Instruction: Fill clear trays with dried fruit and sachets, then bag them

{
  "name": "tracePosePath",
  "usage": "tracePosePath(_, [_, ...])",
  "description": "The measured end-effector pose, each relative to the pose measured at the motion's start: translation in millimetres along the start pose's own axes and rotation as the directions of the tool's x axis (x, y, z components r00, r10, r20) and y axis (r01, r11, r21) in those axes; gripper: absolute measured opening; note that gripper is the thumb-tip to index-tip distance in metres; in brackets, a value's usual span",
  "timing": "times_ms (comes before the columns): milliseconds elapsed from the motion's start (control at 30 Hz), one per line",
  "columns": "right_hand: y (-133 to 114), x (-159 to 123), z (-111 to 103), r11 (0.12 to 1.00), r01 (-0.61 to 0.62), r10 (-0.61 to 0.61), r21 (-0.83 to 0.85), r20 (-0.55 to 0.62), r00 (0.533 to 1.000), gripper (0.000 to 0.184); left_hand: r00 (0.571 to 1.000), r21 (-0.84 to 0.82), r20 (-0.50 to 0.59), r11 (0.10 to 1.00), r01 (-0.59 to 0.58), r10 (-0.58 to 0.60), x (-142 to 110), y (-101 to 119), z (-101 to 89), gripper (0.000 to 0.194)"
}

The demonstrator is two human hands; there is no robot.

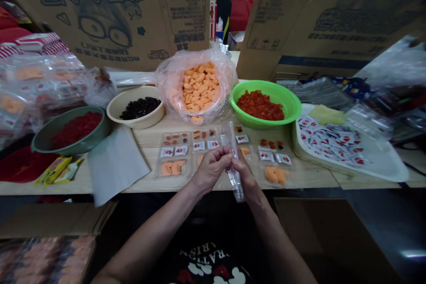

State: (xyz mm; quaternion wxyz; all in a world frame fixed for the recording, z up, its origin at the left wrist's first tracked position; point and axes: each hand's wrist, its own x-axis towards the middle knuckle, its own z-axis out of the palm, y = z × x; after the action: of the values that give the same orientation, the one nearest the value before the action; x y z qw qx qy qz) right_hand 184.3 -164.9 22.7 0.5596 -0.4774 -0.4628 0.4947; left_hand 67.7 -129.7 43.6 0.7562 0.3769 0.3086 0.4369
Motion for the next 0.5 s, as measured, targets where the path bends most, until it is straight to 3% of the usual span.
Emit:
tracePosePath(133, [0, 11, -25, 0.992, -0.061, 0.077, 0.110, -0.149, 0.986, 0.063, 0.995, -0.132, 0.099, 0.991, 0.035, -0.022, 16, 4, 1.7, 0.034])
tracePosePath(167, [2, 15, -31, 0.999, -0.026, 0.033, 0.042, -0.199, 0.979, 0.064, 0.996, -0.173, 0.090, 0.984, 0.041, -0.026, 20, 5, 2.8, 0.032])
tracePosePath(233, [6, 23, -39, 0.964, 0.083, -0.145, -0.253, -0.238, 0.960, 0.070, 0.997, -0.217, 0.064, 0.974, 0.063, -0.050, 29, 6, 6.3, 0.032])
tracePosePath(300, [7, 32, -41, 0.799, 0.129, -0.291, -0.587, -0.189, 0.938, 0.080, 1.000, -0.201, 0.013, 0.979, 0.022, -0.020, 39, 1, 10.4, 0.036])
tracePosePath(400, [3, 44, -46, 0.571, 0.035, -0.311, -0.820, -0.177, 0.934, 0.087, 0.978, -0.041, -0.138, 0.986, -0.164, 0.157, 61, -13, 11.2, 0.044])
tracePosePath(500, [-4, 51, -66, 0.527, -0.009, -0.384, -0.850, -0.248, 0.889, 0.087, 0.912, 0.338, -0.262, 0.916, -0.218, 0.314, 85, -30, 1.2, 0.050])
